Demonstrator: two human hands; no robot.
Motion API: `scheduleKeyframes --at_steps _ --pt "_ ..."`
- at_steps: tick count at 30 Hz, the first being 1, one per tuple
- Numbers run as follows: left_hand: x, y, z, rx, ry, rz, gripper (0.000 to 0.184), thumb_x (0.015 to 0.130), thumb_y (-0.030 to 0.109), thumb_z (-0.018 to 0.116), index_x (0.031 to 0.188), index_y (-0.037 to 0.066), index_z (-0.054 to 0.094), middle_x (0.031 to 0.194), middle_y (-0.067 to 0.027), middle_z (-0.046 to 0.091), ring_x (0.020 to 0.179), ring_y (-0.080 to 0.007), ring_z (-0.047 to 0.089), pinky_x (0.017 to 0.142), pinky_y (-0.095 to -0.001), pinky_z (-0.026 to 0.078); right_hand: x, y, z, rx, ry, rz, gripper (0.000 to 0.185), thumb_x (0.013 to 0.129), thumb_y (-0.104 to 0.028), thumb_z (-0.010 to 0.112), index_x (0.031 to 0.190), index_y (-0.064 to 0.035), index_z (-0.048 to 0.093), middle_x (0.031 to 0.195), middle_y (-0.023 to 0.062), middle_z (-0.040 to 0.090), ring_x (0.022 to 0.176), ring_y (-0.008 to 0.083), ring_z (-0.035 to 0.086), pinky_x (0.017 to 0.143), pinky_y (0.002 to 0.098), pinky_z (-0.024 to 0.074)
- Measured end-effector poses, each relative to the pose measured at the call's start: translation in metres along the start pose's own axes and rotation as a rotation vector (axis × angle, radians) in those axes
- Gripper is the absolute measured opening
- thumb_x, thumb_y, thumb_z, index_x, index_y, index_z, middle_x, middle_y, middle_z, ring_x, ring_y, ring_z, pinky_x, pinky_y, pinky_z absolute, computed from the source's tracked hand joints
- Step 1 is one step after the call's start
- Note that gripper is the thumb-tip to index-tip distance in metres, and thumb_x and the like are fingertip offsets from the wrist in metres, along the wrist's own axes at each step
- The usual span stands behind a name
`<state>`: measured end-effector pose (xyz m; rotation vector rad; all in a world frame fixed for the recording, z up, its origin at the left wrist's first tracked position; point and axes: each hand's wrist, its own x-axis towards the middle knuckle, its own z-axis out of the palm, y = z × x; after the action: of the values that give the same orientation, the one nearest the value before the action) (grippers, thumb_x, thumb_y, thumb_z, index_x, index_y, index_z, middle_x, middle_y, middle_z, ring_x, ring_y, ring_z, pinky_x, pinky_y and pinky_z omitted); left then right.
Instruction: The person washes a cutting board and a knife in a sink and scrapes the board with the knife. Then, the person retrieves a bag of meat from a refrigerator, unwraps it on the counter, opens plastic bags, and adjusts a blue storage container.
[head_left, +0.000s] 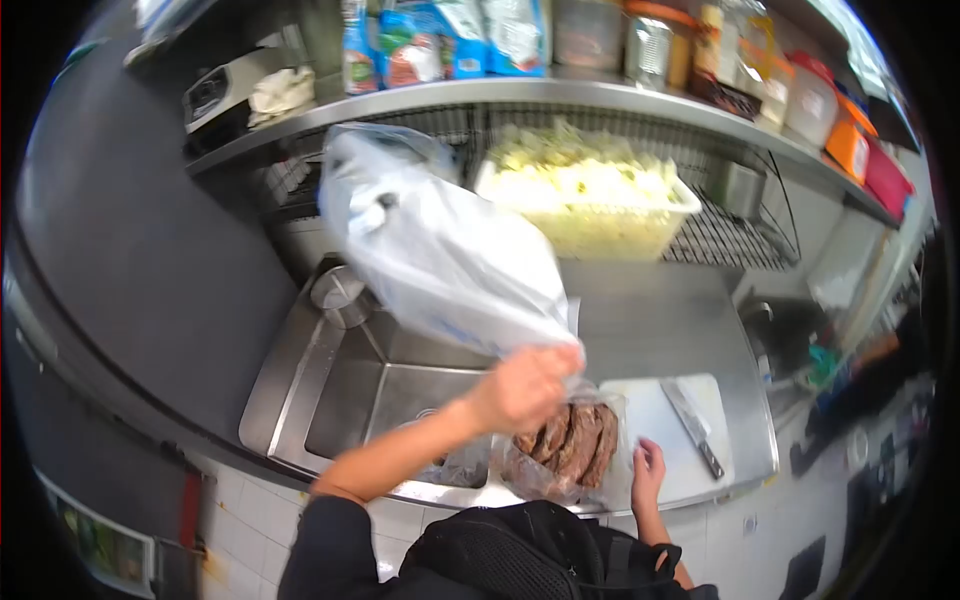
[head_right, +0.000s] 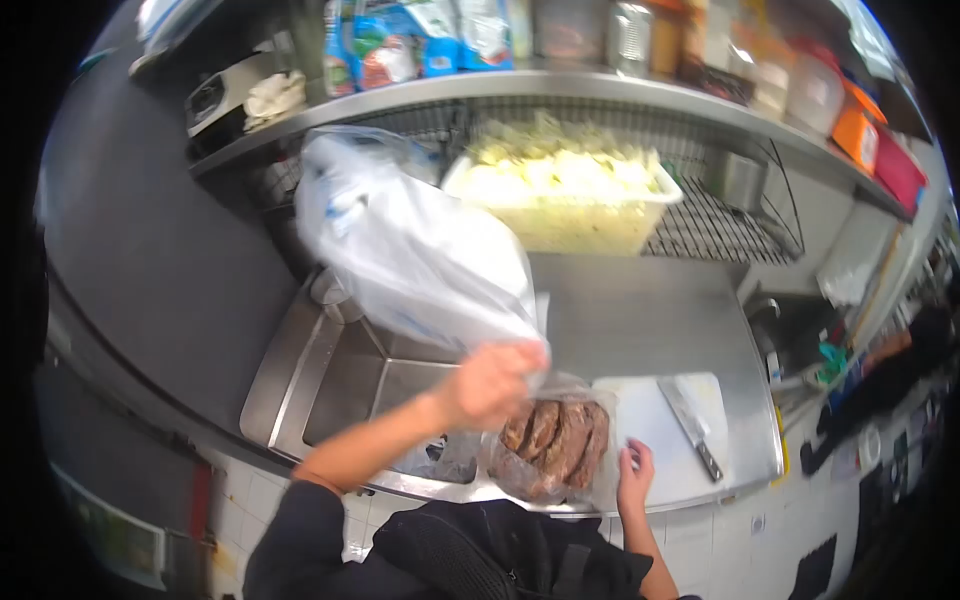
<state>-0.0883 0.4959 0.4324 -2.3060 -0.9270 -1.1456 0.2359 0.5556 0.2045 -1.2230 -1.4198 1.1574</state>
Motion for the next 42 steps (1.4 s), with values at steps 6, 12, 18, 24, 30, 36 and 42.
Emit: scheduleKeyframes --at_steps 6,12,18,24,30,36,42 --pt "-0.042 0.095 0.145 -0.549 -0.176 -0.173 0.014 0.081 0.006 0.068 0.090 -0.002 0.062 0.116 -0.0183 0.066 0.114 -0.0362 0.062 0.095 -0.0454 0.051 -0.002 -0.065 0.017 0.880 -0.363 0.462 0.039 0.101 -0.029 0.055 0.130 -0.0020 0.054 0.122 0.0112 0.064 0.108 0.0245 0.064 0.095 0.0356 0.0496" --pt "-0.041 0.122 0.141 -0.821 -0.174 -0.312 0.031 0.081 0.008 0.073 0.108 0.000 0.062 0.121 -0.0187 0.065 0.106 -0.0321 0.066 0.088 -0.0371 0.054 -0.005 -0.086 -0.048 0.828 -0.042 0.294 0.041 0.095 -0.016 0.058 0.132 0.0005 0.052 0.120 0.0160 0.066 0.109 0.0279 0.065 0.094 0.0420 0.0537" --pt "-0.085 0.080 0.225 -0.795 0.096 -1.028 0.031 0.093 0.012 0.064 0.122 0.001 0.057 0.114 -0.0100 0.061 0.094 -0.0195 0.061 0.080 -0.0327 0.053 -0.027 -0.070 -0.130 0.982 0.144 0.204 0.051 0.094 -0.012 0.059 0.140 0.0008 0.041 0.126 0.0210 0.062 0.112 0.0337 0.064 0.097 0.0499 0.0535" --pt "-0.016 0.105 0.291 -1.364 -0.042 -1.620 0.044 0.099 0.018 0.059 0.138 0.003 0.046 0.112 -0.0068 0.058 0.090 -0.0164 0.059 0.076 -0.0282 0.052 -0.066 -0.043 -0.210 1.031 0.203 0.216 0.037 0.093 -0.007 0.060 0.127 -0.0002 0.050 0.113 0.0169 0.066 0.105 0.0308 0.066 0.094 0.0478 0.0539" --pt "0.045 0.198 0.358 -1.884 -0.856 -1.516 0.022 0.096 0.011 0.062 0.117 0.006 0.061 0.090 0.0002 0.062 0.071 -0.0101 0.059 0.064 -0.0211 0.050 -0.138 0.002 -0.339 0.988 0.369 0.136 0.035 0.094 -0.008 0.058 0.128 -0.0026 0.052 0.108 0.0112 0.066 0.098 0.0241 0.066 0.092 0.0421 0.0538" --pt "0.100 0.317 0.424 -1.947 -1.126 -1.212 0.014 0.093 0.010 0.067 0.107 0.006 0.065 0.087 0.0016 0.064 0.071 -0.0073 0.057 0.064 -0.0200 0.048 -0.223 0.007 -0.448 0.845 0.787 0.151 0.032 0.097 -0.014 0.056 0.128 -0.0031 0.053 0.113 0.0092 0.064 0.102 0.0224 0.064 0.091 0.0391 0.0531" --pt "0.161 0.362 0.480 -1.733 -1.066 -1.018 0.007 0.089 0.009 0.072 0.092 0.004 0.068 0.080 -0.0013 0.066 0.068 -0.0087 0.059 0.061 -0.0226 0.049 -0.259 0.019 -0.524 0.657 1.124 0.097 0.030 0.097 -0.013 0.061 0.124 -0.0027 0.056 0.107 0.0054 0.064 0.093 0.0170 0.061 0.086 0.0354 0.0519"
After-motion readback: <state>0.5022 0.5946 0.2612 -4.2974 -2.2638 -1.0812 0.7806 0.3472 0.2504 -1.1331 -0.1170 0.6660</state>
